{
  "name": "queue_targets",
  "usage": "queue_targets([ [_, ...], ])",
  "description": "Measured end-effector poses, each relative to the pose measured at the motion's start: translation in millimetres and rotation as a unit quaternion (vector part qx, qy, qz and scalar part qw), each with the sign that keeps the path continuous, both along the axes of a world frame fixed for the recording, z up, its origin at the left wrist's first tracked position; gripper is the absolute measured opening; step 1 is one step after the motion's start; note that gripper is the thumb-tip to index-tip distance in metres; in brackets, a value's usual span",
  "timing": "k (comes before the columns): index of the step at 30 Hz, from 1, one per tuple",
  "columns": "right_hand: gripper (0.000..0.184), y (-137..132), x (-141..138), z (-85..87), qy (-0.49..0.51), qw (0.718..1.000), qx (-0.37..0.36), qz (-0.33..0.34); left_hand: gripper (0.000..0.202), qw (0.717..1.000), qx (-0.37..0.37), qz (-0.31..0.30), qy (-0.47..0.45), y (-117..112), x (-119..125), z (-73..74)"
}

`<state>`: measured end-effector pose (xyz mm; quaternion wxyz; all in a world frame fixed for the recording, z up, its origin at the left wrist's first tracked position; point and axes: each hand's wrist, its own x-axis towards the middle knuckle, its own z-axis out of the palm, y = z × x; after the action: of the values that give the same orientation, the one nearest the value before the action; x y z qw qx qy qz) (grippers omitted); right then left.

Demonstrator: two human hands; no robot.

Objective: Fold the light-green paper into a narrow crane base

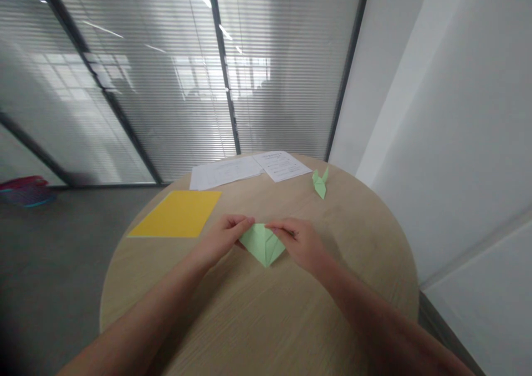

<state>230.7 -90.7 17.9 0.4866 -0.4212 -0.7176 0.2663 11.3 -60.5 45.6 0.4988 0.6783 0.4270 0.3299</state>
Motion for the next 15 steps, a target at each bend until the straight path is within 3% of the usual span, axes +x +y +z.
queue_targets([
  [9, 0.025, 1.3, 0.3, -0.2, -0.040, 0.999, 0.026, -0.008, 0.048, 0.999, 0.001, -0.031, 0.024, 2.4, -4.1, 2.6],
  [15, 0.034, 4.1, -2.1, -4.8, -0.010, 0.999, -0.033, -0.025, 0.044, 0.998, 0.031, -0.032, 0.051, 3.3, -7.0, 5.8],
])
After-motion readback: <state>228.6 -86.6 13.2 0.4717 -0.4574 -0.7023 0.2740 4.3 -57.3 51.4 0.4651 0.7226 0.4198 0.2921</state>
